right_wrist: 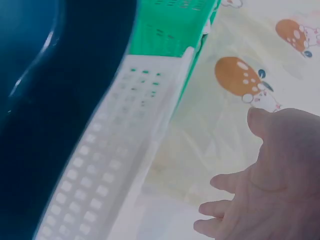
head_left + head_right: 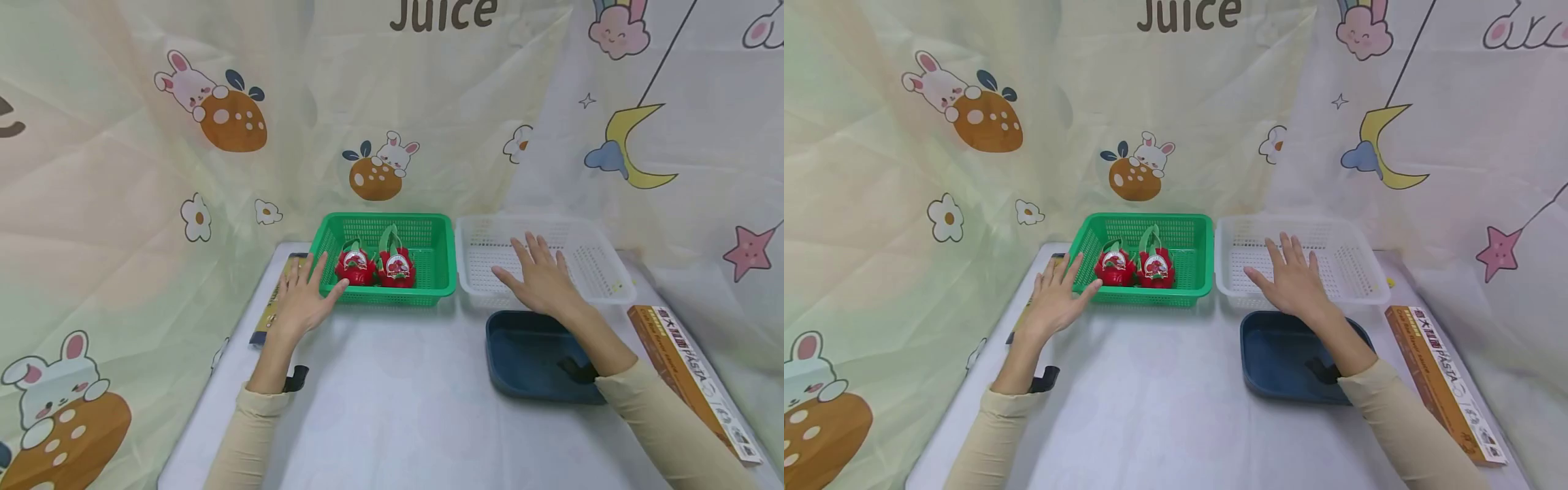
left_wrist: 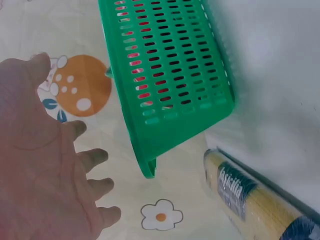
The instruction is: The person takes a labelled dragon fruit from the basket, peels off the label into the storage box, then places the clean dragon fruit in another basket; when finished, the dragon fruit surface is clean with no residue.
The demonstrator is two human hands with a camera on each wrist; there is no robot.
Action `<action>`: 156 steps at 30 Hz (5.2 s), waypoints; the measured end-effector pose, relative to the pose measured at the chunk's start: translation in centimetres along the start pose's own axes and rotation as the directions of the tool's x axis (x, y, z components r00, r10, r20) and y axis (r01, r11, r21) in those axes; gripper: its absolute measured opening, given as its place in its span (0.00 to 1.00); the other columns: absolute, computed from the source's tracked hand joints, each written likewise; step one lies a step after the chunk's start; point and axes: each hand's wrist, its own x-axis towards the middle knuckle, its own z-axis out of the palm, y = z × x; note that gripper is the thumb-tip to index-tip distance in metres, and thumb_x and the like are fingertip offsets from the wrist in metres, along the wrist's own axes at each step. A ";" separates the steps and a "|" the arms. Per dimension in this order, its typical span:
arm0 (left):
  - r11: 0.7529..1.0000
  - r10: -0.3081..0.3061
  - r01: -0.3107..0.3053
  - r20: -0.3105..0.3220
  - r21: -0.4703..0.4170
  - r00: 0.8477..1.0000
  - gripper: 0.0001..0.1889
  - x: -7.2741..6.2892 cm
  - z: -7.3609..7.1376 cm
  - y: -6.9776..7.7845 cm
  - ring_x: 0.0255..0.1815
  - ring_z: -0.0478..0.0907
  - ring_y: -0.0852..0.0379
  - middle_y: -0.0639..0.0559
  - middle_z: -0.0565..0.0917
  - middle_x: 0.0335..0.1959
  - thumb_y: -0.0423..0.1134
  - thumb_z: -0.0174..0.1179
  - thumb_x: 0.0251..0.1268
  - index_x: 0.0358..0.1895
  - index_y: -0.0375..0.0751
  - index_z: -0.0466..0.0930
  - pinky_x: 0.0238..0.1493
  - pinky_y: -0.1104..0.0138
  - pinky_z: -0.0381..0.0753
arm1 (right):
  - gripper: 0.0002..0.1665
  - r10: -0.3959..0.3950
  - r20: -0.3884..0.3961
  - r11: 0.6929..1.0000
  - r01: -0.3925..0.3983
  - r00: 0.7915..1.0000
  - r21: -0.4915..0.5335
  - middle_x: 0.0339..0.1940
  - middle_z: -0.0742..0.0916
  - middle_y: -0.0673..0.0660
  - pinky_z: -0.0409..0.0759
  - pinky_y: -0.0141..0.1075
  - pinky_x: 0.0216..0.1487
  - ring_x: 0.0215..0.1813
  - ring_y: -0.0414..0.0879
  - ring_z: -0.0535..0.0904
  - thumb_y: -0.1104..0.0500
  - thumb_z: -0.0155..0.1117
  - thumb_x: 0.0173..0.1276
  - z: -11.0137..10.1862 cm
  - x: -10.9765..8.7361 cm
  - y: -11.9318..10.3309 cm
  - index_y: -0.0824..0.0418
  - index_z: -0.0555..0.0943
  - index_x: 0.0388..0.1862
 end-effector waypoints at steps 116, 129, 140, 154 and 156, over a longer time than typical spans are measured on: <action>-0.150 -0.521 0.181 0.233 -0.972 0.821 0.30 2.0 2.0 -5.1 0.59 0.85 0.56 0.43 0.82 0.66 0.21 0.65 0.67 0.73 0.35 0.74 0.53 0.68 0.86 | 0.24 0.350 0.002 0.606 -0.228 0.937 0.762 0.39 0.91 0.64 0.91 0.50 0.40 0.34 0.53 0.90 0.72 0.67 0.67 8.3 12.0 -12.4 0.64 0.79 0.62; -0.097 -0.529 0.181 0.205 -0.979 0.824 0.29 1.8 1.8 -5.2 0.53 0.87 0.59 0.43 0.82 0.67 0.23 0.66 0.68 0.72 0.37 0.76 0.58 0.65 0.84 | 0.26 0.324 0.010 0.430 -0.157 0.946 0.889 0.49 0.90 0.67 0.91 0.50 0.43 0.43 0.54 0.91 0.75 0.63 0.68 5.2 10.5 -12.6 0.66 0.77 0.65; -0.097 -0.538 0.155 0.183 -0.983 0.823 0.27 2.3 2.1 -5.0 0.57 0.86 0.56 0.42 0.82 0.67 0.22 0.65 0.68 0.71 0.36 0.77 0.60 0.63 0.83 | 0.22 0.334 -0.021 0.410 -0.125 0.942 0.904 0.50 0.90 0.68 0.89 0.53 0.47 0.42 0.55 0.91 0.69 0.67 0.72 2.6 8.3 -12.5 0.65 0.79 0.63; -0.078 -0.541 0.143 0.163 -0.987 0.825 0.28 2.0 2.0 -5.3 0.60 0.85 0.53 0.41 0.80 0.68 0.22 0.65 0.68 0.71 0.35 0.76 0.57 0.66 0.85 | 0.21 0.287 -0.053 0.427 -0.078 0.957 0.901 0.49 0.91 0.67 0.90 0.44 0.39 0.40 0.55 0.92 0.65 0.70 0.71 1.9 4.9 -12.1 0.64 0.79 0.61; -0.082 -0.540 0.139 0.161 -0.987 0.826 0.28 2.1 2.0 -5.3 0.59 0.85 0.54 0.41 0.81 0.68 0.22 0.65 0.68 0.71 0.35 0.77 0.58 0.65 0.84 | 0.21 0.281 -0.061 0.429 -0.068 0.958 0.901 0.49 0.91 0.66 0.90 0.43 0.39 0.40 0.55 0.92 0.64 0.71 0.71 1.9 4.5 -12.0 0.65 0.79 0.60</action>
